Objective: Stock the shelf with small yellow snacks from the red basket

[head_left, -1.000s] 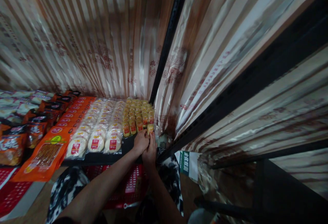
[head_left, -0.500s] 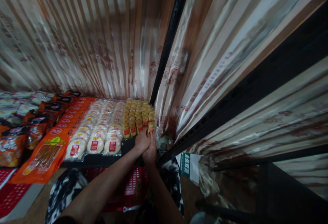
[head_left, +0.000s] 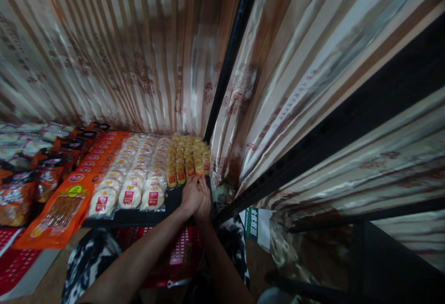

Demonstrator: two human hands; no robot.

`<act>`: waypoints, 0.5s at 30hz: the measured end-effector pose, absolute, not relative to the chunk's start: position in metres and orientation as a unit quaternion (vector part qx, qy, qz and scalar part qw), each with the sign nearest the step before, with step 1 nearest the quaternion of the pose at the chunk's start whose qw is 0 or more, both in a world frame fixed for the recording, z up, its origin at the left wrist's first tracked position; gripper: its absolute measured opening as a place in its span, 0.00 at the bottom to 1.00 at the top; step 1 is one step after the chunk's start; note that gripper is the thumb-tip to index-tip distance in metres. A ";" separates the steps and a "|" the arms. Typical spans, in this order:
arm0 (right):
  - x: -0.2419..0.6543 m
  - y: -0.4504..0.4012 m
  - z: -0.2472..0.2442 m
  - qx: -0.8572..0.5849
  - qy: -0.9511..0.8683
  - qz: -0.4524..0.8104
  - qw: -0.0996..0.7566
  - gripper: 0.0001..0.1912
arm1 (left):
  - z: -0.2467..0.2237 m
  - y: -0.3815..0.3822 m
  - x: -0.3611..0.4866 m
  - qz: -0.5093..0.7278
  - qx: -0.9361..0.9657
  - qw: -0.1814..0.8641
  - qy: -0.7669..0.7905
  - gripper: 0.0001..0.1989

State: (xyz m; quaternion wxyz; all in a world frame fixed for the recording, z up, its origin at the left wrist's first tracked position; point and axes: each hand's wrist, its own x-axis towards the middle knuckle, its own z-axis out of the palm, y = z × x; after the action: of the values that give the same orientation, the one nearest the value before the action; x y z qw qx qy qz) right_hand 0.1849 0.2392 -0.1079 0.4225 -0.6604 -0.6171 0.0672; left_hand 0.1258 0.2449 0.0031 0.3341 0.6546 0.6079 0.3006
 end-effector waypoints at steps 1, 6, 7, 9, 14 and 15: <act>0.185 0.239 -0.108 -0.659 -0.615 0.069 0.427 0.25 | 0.003 0.244 0.126 0.305 0.655 0.330 0.607 0.21; 0.186 0.239 -0.109 -0.649 -0.606 0.094 0.450 0.26 | 0.000 0.244 0.124 0.316 0.657 0.331 0.599 0.22; 0.186 0.240 -0.110 -0.650 -0.605 0.098 0.449 0.26 | -0.001 0.245 0.124 0.316 0.656 0.333 0.599 0.22; 0.186 0.240 -0.112 -0.654 -0.601 0.102 0.448 0.26 | -0.003 0.245 0.124 0.320 0.654 0.334 0.598 0.23; 0.185 0.245 -0.118 -0.646 -0.611 0.095 0.447 0.25 | -0.008 0.247 0.121 0.334 0.648 0.346 0.590 0.23; 0.186 0.245 -0.119 -0.642 -0.616 0.092 0.447 0.25 | -0.008 0.248 0.121 0.333 0.649 0.348 0.589 0.22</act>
State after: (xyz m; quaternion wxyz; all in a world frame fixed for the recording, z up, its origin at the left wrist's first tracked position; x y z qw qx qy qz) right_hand 0.1856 0.2451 -0.1189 0.4468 -0.6422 -0.6159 0.0923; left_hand 0.1207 0.2478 -0.0083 0.3479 0.6487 0.5893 0.3331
